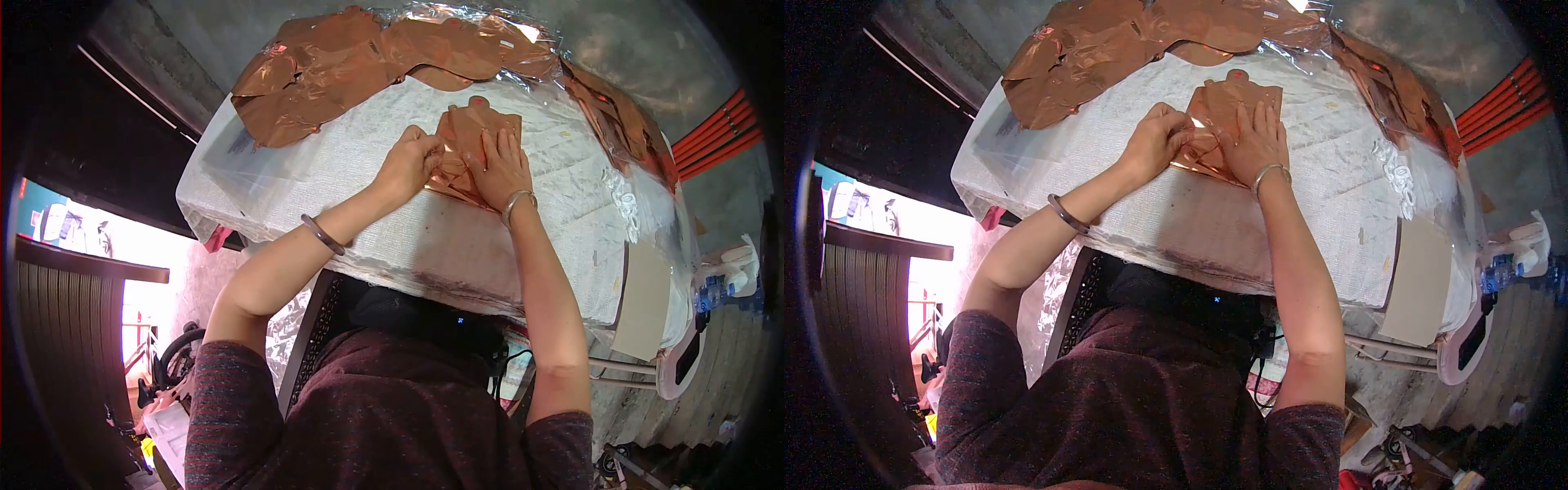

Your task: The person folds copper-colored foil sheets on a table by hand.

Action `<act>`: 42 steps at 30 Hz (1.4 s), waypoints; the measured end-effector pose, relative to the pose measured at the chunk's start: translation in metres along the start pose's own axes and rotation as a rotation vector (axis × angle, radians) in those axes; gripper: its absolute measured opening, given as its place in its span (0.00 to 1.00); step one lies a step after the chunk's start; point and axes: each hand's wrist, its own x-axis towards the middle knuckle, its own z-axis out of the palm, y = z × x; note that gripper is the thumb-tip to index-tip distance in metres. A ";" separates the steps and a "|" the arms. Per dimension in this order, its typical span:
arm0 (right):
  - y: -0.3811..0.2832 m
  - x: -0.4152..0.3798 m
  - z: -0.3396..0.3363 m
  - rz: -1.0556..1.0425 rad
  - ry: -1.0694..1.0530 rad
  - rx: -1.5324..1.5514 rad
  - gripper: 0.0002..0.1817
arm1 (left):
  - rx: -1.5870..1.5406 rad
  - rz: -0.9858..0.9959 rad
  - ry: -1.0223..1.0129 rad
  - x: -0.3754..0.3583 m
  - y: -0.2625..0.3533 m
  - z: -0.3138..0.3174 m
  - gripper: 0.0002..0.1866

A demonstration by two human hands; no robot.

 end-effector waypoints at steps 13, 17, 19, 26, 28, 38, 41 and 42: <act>0.000 0.000 -0.001 -0.012 -0.013 -0.034 0.37 | 0.273 0.284 -0.287 0.010 -0.030 -0.009 0.20; -0.001 0.000 -0.002 -0.006 -0.012 -0.016 0.37 | 0.457 0.271 -0.449 0.017 -0.035 -0.017 0.27; -0.001 -0.001 -0.003 -0.018 -0.018 -0.032 0.37 | 0.540 0.180 -0.598 0.022 -0.034 -0.021 0.31; -0.001 -0.001 -0.002 -0.003 -0.022 -0.033 0.37 | 0.531 0.168 -0.665 0.035 -0.030 -0.029 0.34; -0.001 -0.001 -0.003 0.000 -0.024 -0.006 0.37 | 0.502 0.174 -0.612 0.038 -0.027 -0.031 0.33; -0.001 -0.002 -0.003 -0.019 0.018 -0.033 0.36 | 0.034 0.366 -0.431 0.057 -0.035 -0.012 0.26; -0.002 -0.003 -0.003 -0.019 0.024 -0.003 0.36 | -0.067 0.398 -0.407 0.060 -0.032 -0.005 0.22; -0.001 -0.002 -0.002 -0.025 0.035 -0.008 0.36 | 0.341 0.631 -0.497 0.063 -0.030 -0.004 0.23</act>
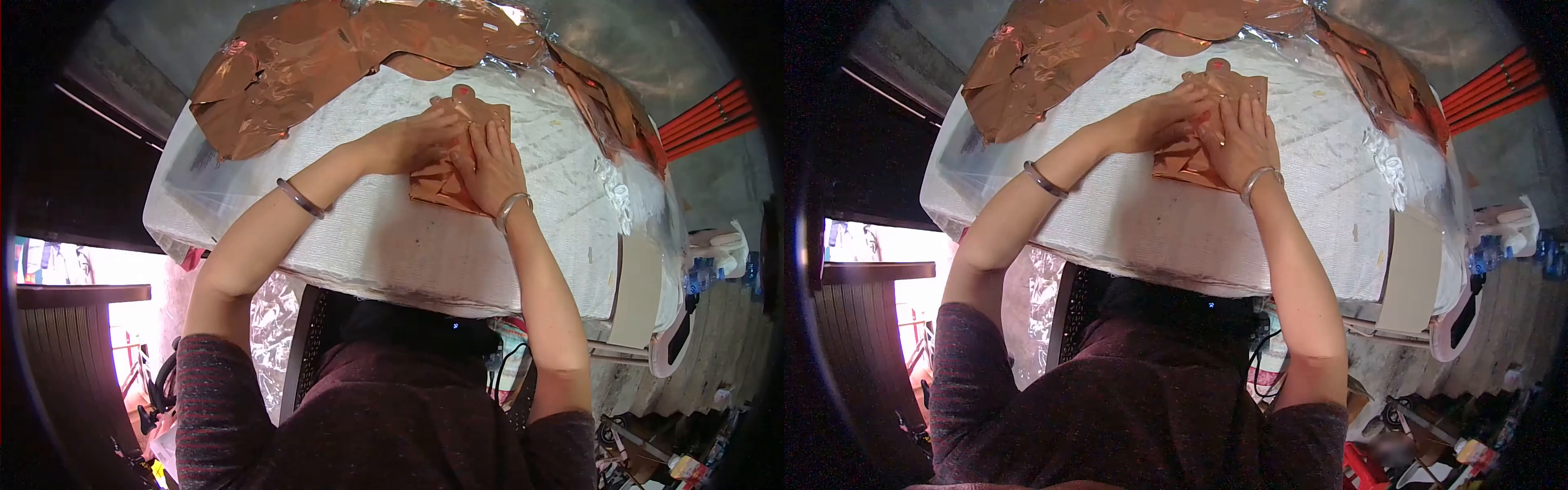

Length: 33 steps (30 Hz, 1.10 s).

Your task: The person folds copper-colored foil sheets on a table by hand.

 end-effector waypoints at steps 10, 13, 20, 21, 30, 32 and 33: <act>0.003 0.000 0.005 -0.021 0.027 0.021 0.34 | 0.162 -0.050 -0.034 -0.011 -0.004 0.020 0.30; 0.013 0.004 0.009 -0.056 0.110 0.052 0.33 | 0.204 0.001 -0.001 -0.010 -0.007 0.023 0.29; 0.002 -0.023 -0.052 -0.188 0.394 0.556 0.16 | 0.124 0.066 0.060 -0.012 -0.013 0.029 0.30; -0.009 -0.034 -0.052 -0.302 0.318 0.517 0.16 | 0.122 0.059 0.071 -0.012 -0.012 0.029 0.30; -0.058 -0.052 -0.034 -0.497 0.238 0.369 0.14 | 0.179 0.155 0.200 -0.013 -0.012 0.030 0.29; -0.057 -0.052 -0.028 -0.475 0.224 0.384 0.12 | 0.112 0.099 0.198 -0.012 -0.012 0.032 0.29; -0.056 -0.053 -0.027 -0.489 0.217 0.393 0.12 | 0.091 0.106 0.261 -0.012 -0.012 0.033 0.28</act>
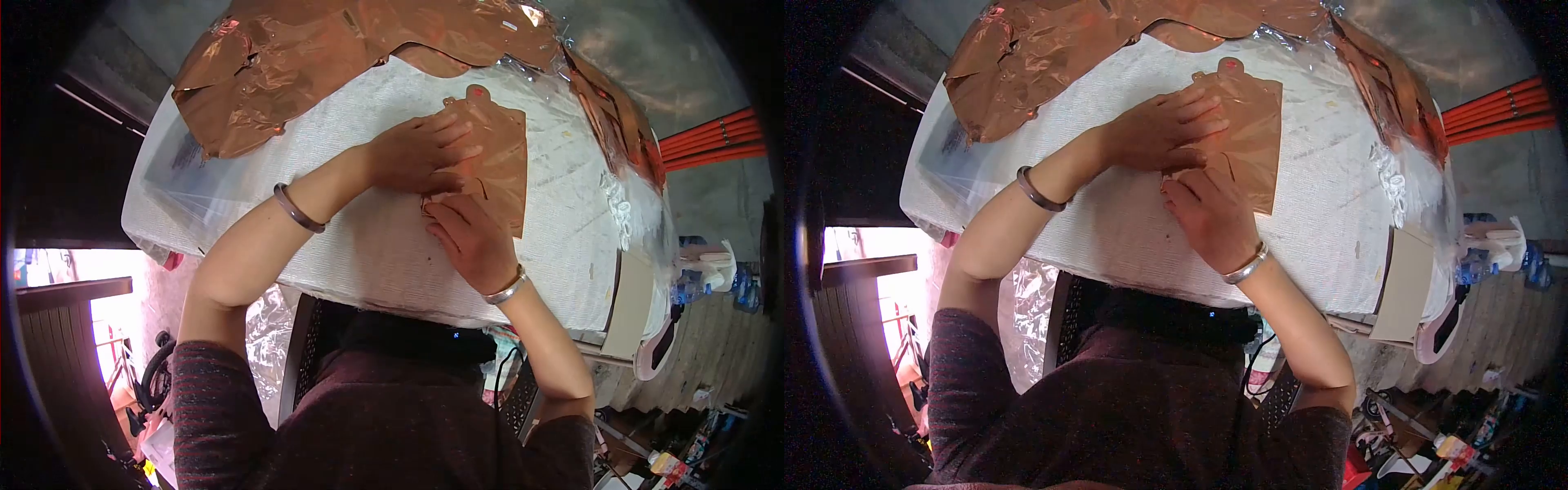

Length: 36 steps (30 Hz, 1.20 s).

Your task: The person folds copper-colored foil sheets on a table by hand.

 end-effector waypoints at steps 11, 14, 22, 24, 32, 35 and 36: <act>-0.002 -0.009 0.001 -0.039 -0.036 0.025 0.11 | -0.066 -0.070 -0.032 0.000 -0.002 -0.002 0.29; -0.001 -0.013 -0.003 -0.042 -0.044 0.059 0.10 | 0.032 -0.005 -0.004 0.002 -0.002 -0.001 0.30; 0.085 0.023 -0.032 0.179 0.006 -0.070 0.23 | 0.035 -0.118 -0.183 0.004 0.005 -0.011 0.34; 0.101 0.016 -0.020 0.148 -0.073 -0.223 0.27 | 0.008 -0.138 -0.195 0.006 0.004 -0.009 0.35; 0.099 0.015 -0.010 0.221 -0.296 -0.331 0.33 | -0.073 -0.216 -0.304 0.005 0.005 -0.018 0.37; 0.099 0.015 -0.010 0.209 -0.296 -0.342 0.33 | -0.016 -0.279 -0.291 0.000 -0.001 -0.026 0.35; 0.100 0.016 -0.010 0.209 -0.291 -0.337 0.33 | 0.020 -0.297 -0.262 -0.002 -0.005 -0.031 0.35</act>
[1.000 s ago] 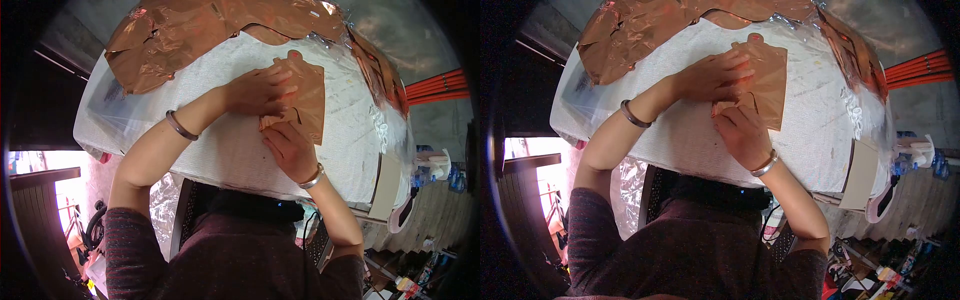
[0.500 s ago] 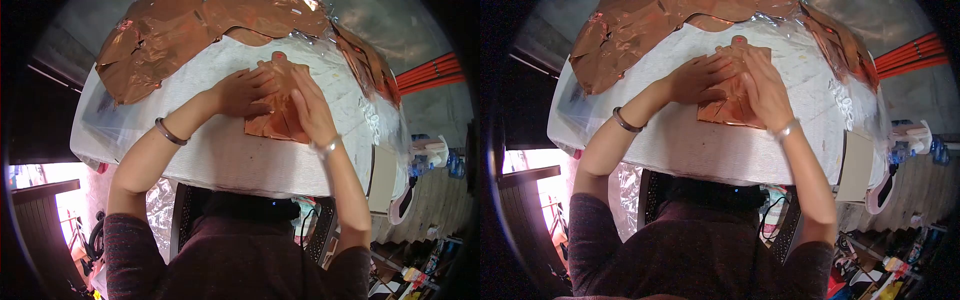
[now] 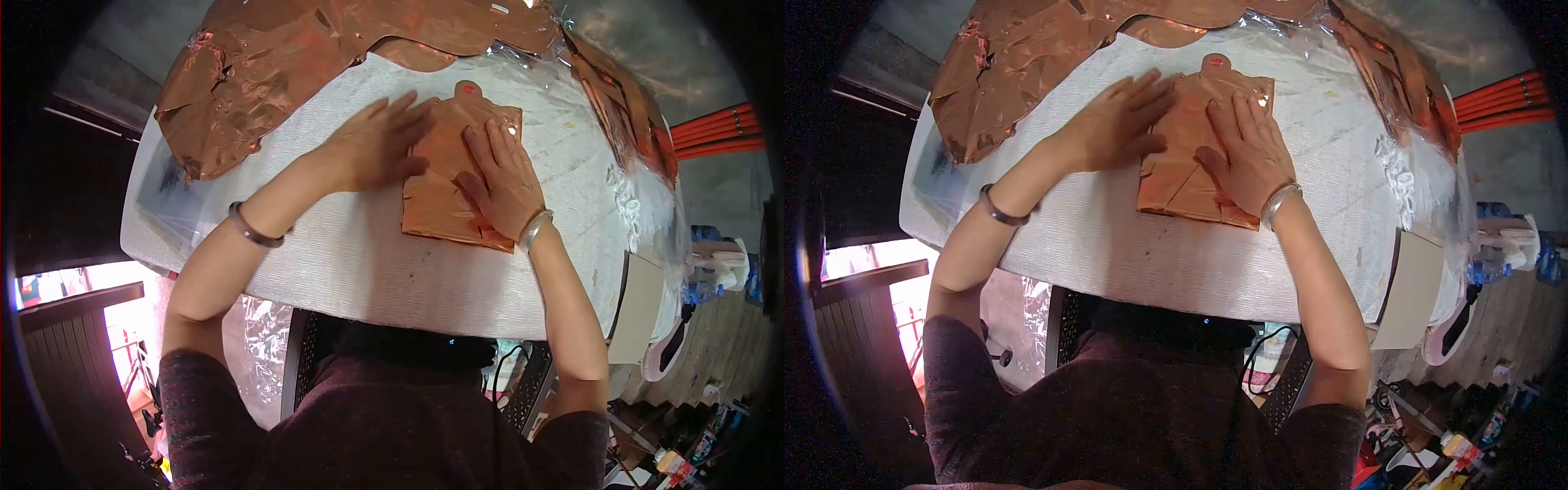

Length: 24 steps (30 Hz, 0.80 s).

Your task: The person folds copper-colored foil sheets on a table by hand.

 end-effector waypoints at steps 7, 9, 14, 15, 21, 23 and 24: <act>0.001 -0.001 0.003 -0.007 0.011 -0.003 0.33 | -0.130 0.127 -0.116 -0.023 0.075 -0.017 0.35; 0.001 -0.001 0.003 -0.002 -0.002 -0.030 0.33 | -0.227 0.068 -0.157 -0.036 0.088 -0.014 0.37; -0.001 -0.001 0.001 0.022 0.001 0.027 0.33 | -0.268 0.022 -0.271 -0.061 0.087 -0.031 0.41; -0.001 -0.001 0.002 0.021 0.006 0.028 0.33 | -0.263 0.022 -0.272 -0.067 0.087 -0.035 0.41; 0.002 -0.002 0.003 0.007 0.053 0.030 0.32 | -0.279 -0.002 -0.279 -0.095 0.090 -0.054 0.40; 0.002 -0.003 0.004 -0.013 0.065 0.037 0.32 | -0.313 -0.053 -0.053 -0.086 0.073 -0.044 0.35; 0.001 -0.003 0.005 -0.017 0.064 0.031 0.32 | -0.315 -0.054 -0.045 -0.073 0.066 -0.037 0.35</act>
